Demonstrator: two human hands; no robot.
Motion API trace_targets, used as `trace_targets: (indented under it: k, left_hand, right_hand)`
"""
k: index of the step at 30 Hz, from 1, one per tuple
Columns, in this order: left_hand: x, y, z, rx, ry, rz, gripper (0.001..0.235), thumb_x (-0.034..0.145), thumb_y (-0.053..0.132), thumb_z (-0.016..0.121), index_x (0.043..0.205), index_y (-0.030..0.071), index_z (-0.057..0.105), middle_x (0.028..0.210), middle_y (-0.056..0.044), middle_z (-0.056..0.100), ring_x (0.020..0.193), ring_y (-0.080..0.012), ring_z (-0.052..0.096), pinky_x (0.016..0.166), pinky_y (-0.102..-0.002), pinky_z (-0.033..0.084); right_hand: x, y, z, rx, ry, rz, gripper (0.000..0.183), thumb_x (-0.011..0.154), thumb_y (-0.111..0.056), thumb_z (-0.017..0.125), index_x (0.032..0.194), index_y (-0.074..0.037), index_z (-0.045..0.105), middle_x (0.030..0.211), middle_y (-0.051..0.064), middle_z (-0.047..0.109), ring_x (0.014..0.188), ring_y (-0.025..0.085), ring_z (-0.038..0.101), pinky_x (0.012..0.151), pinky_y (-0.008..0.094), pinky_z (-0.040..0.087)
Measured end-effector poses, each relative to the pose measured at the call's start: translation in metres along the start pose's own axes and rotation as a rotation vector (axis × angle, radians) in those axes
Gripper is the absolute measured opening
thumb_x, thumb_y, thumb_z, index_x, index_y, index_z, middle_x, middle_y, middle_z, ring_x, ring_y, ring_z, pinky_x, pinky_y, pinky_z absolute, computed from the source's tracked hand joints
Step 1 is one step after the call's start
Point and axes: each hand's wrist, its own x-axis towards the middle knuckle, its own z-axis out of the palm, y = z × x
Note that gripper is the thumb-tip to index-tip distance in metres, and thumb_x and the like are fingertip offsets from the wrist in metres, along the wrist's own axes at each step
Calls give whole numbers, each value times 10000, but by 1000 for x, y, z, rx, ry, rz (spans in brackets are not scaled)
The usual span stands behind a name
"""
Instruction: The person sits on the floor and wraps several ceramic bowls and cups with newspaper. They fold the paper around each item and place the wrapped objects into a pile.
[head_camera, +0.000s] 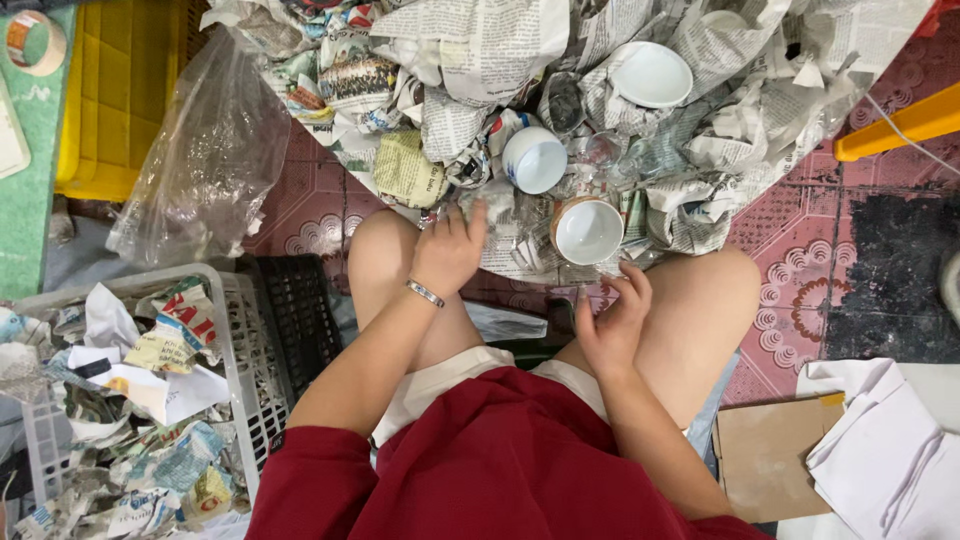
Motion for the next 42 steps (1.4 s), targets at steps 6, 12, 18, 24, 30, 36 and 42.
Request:
trace_targets:
  k: [6,12,18,24,30,36,42]
  left_hand:
    - [-1,-7,0,-351,-86,-405,215,1034,226,567,1132,39,609,722,-161,680,627,-349,668,564,-478,529]
    - [-36,18,-32,-821,-121,-653,176,1068,198,519,1088,37,587,791,-246,650,722,-449,636,616,-534,476]
    - [-73,45,-93,-1269,-247,-692,214,1081,204,484,1161,52,611,806,-194,649,687,-349,650,643,-431,513]
    - [-76,58,-122,-1222,-302,-687,176,1043,185,553,1144,52,610,820,-165,692,700,-298,694,636,-402,532]
    - [-83,63,-110,-1258,-342,-629,176,986,168,614,1076,23,572,814,-164,687,671,-282,688,603,-374,520]
    - [-97,71,-93,-1426,-262,-699,251,1099,225,525,1187,8,616,794,-97,623,701,-193,584,668,-330,478]
    - [-100,84,-94,-1535,-190,-840,370,1130,274,444,1293,-8,620,875,-31,615,810,-115,555,755,-304,480]
  right_hand:
    - [-4,-5,-4,-107,14,-179,456,857,-11,779,1234,-67,529,1348,200,512,1178,361,555,1015,431,487]
    - [-2,-42,-11,14,-271,-151,383,875,-57,749,1217,-50,578,1234,158,635,1055,344,630,929,414,519]
    - [-14,-60,1,343,-504,353,601,926,-156,693,1431,41,434,1287,152,608,1062,224,609,930,332,489]
    - [-37,-38,19,730,-544,612,291,1056,-127,603,1301,28,587,1173,63,678,1056,108,606,935,273,508]
    - [-42,-23,16,783,-469,659,289,1071,-134,537,1298,33,601,1186,41,693,1063,97,619,951,258,504]
    - [-51,-15,15,844,-424,716,321,1100,-183,502,1318,29,604,1156,9,676,1033,70,587,927,235,484]
    - [-71,13,19,767,-368,731,360,1223,-251,475,1154,66,631,998,6,592,906,72,485,836,243,441]
